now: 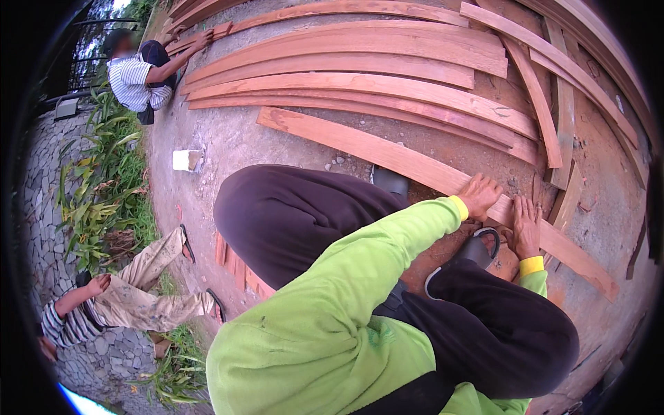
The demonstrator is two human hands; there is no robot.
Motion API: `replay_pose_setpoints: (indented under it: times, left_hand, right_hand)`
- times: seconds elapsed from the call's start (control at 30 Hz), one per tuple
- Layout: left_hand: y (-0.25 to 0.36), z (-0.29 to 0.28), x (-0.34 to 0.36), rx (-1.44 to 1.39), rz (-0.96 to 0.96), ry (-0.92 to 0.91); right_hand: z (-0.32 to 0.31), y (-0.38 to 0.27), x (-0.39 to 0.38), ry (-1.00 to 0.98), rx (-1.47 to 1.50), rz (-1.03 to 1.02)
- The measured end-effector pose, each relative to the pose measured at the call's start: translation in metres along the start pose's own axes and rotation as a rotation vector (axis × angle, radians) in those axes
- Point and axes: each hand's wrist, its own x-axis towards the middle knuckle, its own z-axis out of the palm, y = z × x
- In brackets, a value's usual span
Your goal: The person sits on the ground and uses an angle grinder to smooth the edges of wooden planks. They pick up planks, grind them, and place them back down, repeating the process with multiple pieces.
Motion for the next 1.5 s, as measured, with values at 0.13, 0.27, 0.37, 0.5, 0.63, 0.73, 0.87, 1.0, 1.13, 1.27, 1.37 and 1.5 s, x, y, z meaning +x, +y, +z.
replay_pose_setpoints:
  times: [0.13, 0.27, 0.37, 0.5, 0.63, 0.73, 0.87, 1.0, 1.13, 1.27, 1.37, 1.5]
  left_hand:
    - [-0.013, -0.016, -0.027, -0.003, -0.035, 0.296]
    - [-0.054, -0.036, -0.076, -0.078, -0.709, 0.870]
    - [-0.101, -0.042, -0.110, -0.406, -1.361, 1.281]
    - [-0.172, -0.030, -0.156, -0.918, -1.551, 1.795]
    - [-0.165, -0.053, -0.136, -1.905, -0.773, 1.897]
    - [-0.164, -0.061, -0.140, -2.233, -0.462, 1.700]
    - [-0.134, -0.096, -0.137, -2.373, -0.251, 1.467]
    - [-0.129, -0.157, -0.142, -2.262, -0.049, 1.584]
    - [-0.142, -0.222, -0.157, -2.105, 0.181, 1.586]
    - [-0.124, -0.245, -0.165, -2.051, 0.171, 1.578]
    - [-0.096, -0.274, -0.165, -1.977, 0.105, 1.615]
    - [-0.051, -0.327, -0.170, -1.941, 0.094, 1.582]
  right_hand:
    - [0.010, -0.005, 0.025, -0.013, -0.006, 0.021]
    - [0.019, 0.000, 0.038, -0.012, 0.061, 0.025]
    - [0.029, 0.014, 0.039, -0.007, 0.094, 0.009]
    - [0.008, 0.019, 0.021, 0.068, 0.229, -0.092]
    - [-0.053, 0.059, -0.006, 0.048, 0.271, -0.122]
    - [-0.086, 0.079, -0.024, 0.051, 0.287, -0.116]
    - [-0.109, 0.110, -0.035, -0.023, 0.295, -0.069]
    - [-0.089, 0.141, -0.023, -0.077, 0.236, -0.049]
    - [-0.068, 0.169, -0.021, -0.067, 0.187, -0.009]
    - [-0.089, 0.170, -0.035, -0.088, 0.200, 0.076]
    - [-0.131, 0.156, -0.044, -0.186, 0.226, 0.078]
    - [-0.223, 0.074, -0.018, -0.078, 0.515, -0.224]
